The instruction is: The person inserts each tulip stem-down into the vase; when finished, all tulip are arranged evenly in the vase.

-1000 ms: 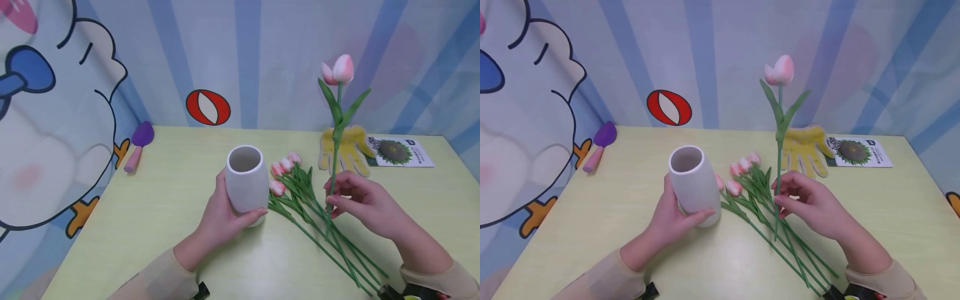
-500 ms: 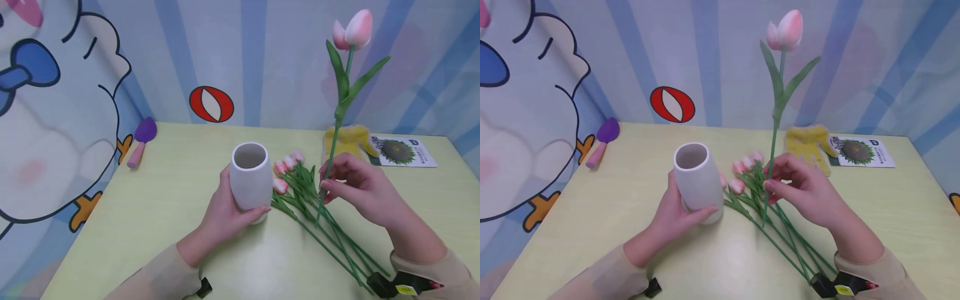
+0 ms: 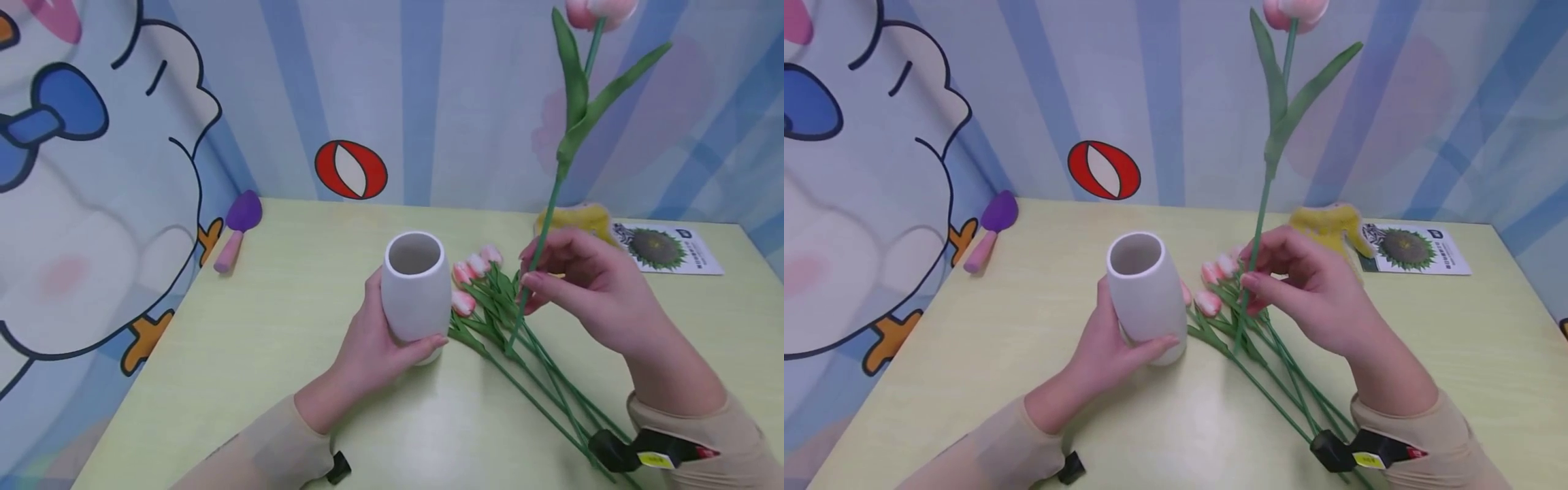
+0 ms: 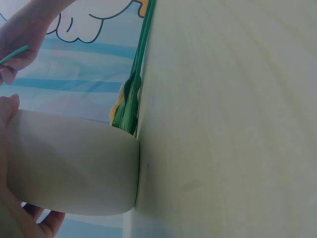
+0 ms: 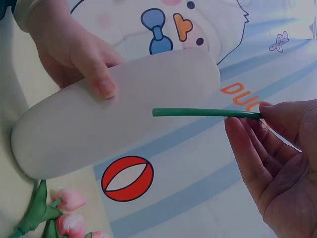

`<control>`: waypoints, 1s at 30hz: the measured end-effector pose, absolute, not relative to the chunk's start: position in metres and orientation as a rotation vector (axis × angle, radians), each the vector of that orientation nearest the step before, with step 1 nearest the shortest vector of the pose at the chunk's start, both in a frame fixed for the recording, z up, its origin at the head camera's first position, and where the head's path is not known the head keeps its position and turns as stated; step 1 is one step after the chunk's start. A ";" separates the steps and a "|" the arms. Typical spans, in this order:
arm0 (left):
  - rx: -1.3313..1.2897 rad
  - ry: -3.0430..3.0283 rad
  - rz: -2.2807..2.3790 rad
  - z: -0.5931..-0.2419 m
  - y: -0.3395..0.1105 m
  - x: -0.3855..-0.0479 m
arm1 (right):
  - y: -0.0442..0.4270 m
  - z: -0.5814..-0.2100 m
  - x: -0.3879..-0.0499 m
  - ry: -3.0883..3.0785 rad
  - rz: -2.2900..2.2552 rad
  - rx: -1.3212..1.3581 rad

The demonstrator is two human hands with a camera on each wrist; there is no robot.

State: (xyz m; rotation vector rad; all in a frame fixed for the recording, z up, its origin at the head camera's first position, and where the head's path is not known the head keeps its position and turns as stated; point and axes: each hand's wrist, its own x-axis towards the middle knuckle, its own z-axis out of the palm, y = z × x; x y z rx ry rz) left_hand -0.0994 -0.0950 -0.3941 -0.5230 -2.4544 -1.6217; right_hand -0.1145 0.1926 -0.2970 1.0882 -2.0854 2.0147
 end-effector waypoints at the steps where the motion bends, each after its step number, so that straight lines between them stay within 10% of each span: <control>1: -0.522 -2.453 -1.621 -0.394 -0.095 -0.099 | 0.191 -0.296 -0.114 -2.064 2.025 1.095; 30: -0.516 -2.467 -1.632 -0.392 -0.095 -0.099 | 0.159 -0.266 -0.091 -1.831 1.828 1.049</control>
